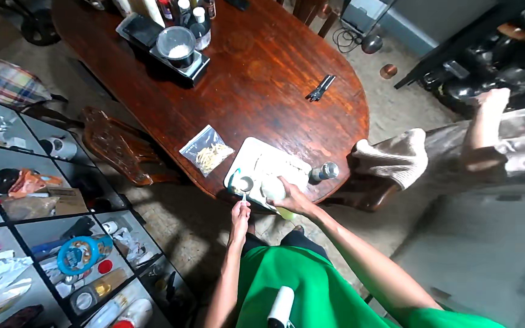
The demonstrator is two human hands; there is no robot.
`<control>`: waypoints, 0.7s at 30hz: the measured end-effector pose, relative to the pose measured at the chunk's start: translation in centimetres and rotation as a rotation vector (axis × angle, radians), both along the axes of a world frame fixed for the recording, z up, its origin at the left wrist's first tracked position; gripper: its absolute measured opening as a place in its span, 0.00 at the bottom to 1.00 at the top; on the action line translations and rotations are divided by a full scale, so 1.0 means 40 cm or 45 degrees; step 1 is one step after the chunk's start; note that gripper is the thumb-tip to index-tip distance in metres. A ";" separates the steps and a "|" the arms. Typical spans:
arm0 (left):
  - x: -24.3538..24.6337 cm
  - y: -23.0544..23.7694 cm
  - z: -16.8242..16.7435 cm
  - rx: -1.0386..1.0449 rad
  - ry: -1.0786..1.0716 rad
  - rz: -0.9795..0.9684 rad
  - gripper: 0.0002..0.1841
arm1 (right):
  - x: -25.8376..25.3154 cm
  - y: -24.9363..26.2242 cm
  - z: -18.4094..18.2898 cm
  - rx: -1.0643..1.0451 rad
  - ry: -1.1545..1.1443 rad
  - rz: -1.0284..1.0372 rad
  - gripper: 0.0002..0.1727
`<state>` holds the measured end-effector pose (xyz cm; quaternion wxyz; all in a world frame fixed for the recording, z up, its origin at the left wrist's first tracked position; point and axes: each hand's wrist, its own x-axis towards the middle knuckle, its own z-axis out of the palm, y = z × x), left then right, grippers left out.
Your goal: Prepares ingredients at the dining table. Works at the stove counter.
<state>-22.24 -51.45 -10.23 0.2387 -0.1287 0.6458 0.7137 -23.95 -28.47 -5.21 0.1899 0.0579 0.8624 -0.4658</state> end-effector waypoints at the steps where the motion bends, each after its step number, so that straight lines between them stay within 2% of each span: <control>1: -0.002 -0.003 -0.002 0.000 -0.008 0.000 0.15 | -0.006 0.009 0.008 -0.038 0.049 -0.052 0.46; 6: -0.009 -0.010 -0.019 0.004 -0.049 0.027 0.15 | -0.085 0.082 0.023 -0.140 0.315 -0.412 0.38; 10: -0.013 -0.007 -0.023 -0.010 -0.088 0.036 0.15 | -0.177 0.165 -0.033 -0.268 0.437 -0.678 0.40; 13: -0.015 -0.002 -0.021 -0.026 -0.094 0.038 0.14 | -0.278 0.222 -0.100 -0.330 0.583 -0.867 0.53; 18: -0.015 0.008 -0.014 -0.010 -0.102 0.049 0.14 | -0.345 0.299 -0.191 -0.199 0.562 -0.982 0.57; 21: -0.011 0.015 -0.013 0.008 -0.105 0.067 0.15 | -0.352 0.310 -0.201 -0.277 0.626 -1.013 0.52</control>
